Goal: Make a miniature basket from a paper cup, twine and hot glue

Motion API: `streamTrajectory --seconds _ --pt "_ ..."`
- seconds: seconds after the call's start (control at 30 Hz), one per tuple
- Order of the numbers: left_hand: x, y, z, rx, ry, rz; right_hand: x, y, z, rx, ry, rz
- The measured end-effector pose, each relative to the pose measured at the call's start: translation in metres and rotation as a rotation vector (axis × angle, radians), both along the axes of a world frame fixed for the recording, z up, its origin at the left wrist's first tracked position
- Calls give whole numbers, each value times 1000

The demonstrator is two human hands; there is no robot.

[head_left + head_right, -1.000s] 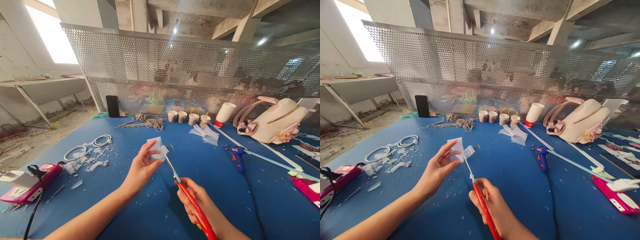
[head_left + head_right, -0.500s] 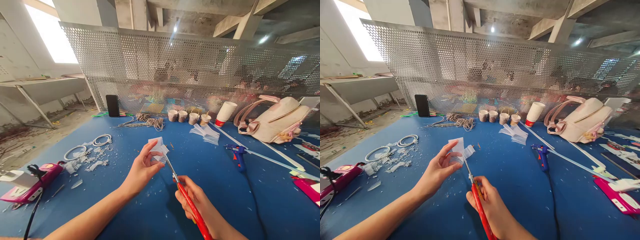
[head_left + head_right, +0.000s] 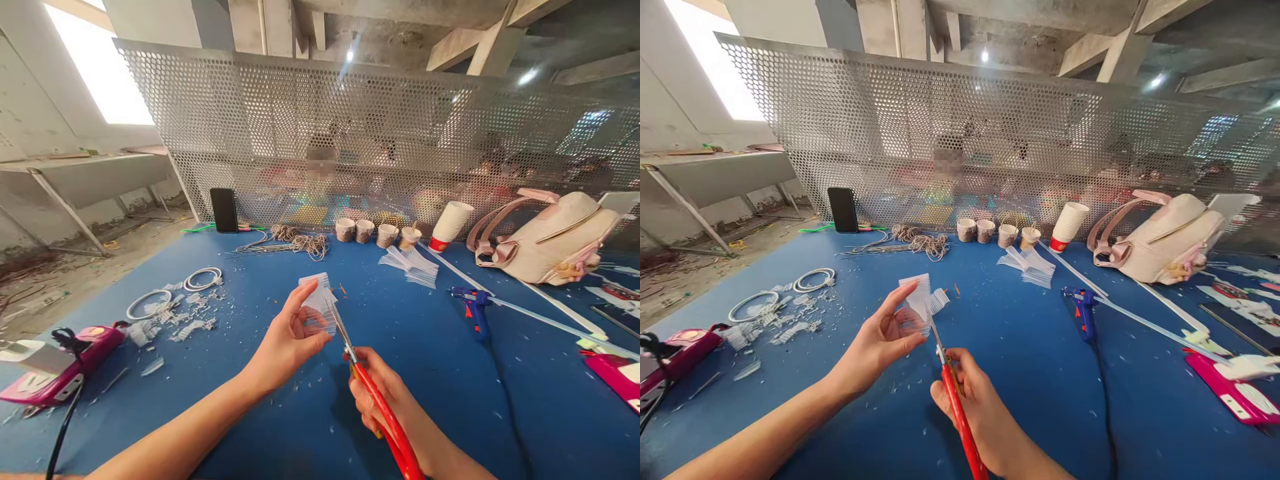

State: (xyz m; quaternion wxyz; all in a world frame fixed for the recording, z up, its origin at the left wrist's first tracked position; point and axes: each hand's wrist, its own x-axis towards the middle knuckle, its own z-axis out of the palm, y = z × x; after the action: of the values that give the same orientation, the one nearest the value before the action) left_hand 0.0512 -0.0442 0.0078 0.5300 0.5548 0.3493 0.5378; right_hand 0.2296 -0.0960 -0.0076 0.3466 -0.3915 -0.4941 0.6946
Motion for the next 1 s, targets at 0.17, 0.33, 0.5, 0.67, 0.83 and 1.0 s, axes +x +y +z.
streamTrajectory --seconds 0.17,0.33,0.5,0.67,0.83,1.0 --pt "0 0 -1 -10 -38 -43 4 -1 1 -73 63 -3" --pt "-3 0 -1 -8 -26 -31 5 -3 -4 -81 93 2" --pt "-7 2 1 -13 -33 82 6 -3 -18 -115 72 -63" --pt "-8 6 -1 8 -81 193 5 -4 -17 -141 83 -120" --pt "-5 3 -1 67 -10 198 0 -4 0 -103 133 -184" --pt "-4 1 2 70 -32 174 -4 0 -3 -100 108 -150"
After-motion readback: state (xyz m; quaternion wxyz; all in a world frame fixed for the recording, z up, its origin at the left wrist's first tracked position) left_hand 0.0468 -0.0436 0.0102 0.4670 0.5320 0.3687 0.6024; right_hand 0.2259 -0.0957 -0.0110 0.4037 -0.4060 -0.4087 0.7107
